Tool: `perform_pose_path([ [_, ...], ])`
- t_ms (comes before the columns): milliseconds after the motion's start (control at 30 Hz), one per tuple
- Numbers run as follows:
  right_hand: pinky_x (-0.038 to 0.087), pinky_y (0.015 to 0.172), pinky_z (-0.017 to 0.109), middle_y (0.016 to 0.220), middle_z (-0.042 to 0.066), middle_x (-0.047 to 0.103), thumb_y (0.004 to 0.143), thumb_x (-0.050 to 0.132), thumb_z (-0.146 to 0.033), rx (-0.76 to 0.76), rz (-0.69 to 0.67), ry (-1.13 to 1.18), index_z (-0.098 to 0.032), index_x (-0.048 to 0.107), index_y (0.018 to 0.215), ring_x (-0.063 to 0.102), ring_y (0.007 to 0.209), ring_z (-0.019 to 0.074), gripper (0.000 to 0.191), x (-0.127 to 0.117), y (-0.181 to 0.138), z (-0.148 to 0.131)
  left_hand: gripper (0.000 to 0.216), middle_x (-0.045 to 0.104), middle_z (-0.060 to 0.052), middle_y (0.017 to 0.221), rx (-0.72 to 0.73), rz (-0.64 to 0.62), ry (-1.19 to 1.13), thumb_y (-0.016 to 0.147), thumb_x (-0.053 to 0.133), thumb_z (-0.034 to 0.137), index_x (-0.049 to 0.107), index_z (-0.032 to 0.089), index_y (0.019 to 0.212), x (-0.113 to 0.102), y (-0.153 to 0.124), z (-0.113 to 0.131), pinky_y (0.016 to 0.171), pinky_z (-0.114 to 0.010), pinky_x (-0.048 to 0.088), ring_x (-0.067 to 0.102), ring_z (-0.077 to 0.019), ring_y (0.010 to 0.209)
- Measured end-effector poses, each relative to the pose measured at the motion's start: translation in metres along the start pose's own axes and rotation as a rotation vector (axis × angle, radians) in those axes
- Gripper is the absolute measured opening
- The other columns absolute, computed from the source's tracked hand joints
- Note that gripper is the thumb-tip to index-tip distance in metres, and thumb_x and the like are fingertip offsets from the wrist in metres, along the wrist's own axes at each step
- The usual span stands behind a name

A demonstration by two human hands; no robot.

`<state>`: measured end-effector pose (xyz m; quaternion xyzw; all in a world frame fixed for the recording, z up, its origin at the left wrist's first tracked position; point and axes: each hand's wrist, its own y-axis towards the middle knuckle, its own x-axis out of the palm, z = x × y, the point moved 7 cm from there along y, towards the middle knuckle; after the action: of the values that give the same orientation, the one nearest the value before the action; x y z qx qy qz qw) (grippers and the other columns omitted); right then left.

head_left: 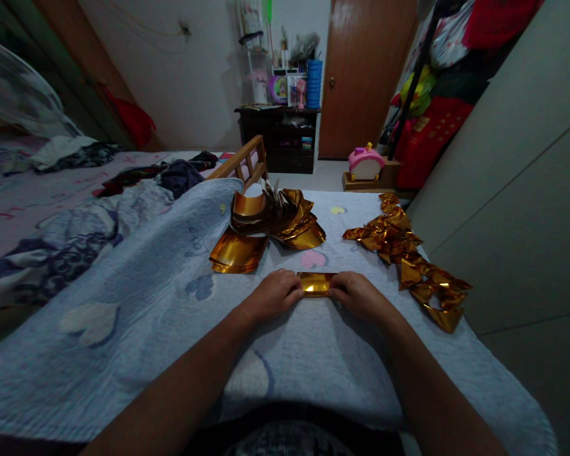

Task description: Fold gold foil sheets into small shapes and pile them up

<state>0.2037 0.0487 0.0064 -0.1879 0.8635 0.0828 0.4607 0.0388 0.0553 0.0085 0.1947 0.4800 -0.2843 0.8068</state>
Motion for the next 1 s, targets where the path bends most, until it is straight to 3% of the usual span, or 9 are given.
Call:
perform_pose_path([
  [600, 0.034, 0.065, 0.027, 0.084, 0.010, 0.072, 0.088, 0.059, -0.024, 0.139, -0.030, -0.167, -0.015, 0.072, 0.081, 0.058, 0.073, 0.0171, 0.018, -0.0009, 0.0003, 0.0059, 0.026, 0.069, -0.009, 0.090, -0.119, -0.022, 0.217, 0.099, 0.049, 0.030, 0.067, 0.015, 0.089, 0.0049, 0.0028, 0.0002, 0.083, -0.035, 0.043, 0.062, -0.0238, 0.089],
  [1000, 0.033, 0.065, 0.029, 0.084, 0.010, 0.073, 0.089, 0.058, -0.026, 0.182, -0.032, -0.196, -0.017, 0.075, 0.083, 0.061, 0.075, 0.0187, 0.020, 0.0003, 0.0010, 0.0077, 0.024, 0.071, -0.009, 0.089, -0.179, 0.004, 0.194, 0.095, 0.051, 0.029, 0.071, 0.016, 0.090, 0.0041, 0.0011, -0.0011, 0.080, -0.036, 0.043, 0.062, -0.0247, 0.089],
])
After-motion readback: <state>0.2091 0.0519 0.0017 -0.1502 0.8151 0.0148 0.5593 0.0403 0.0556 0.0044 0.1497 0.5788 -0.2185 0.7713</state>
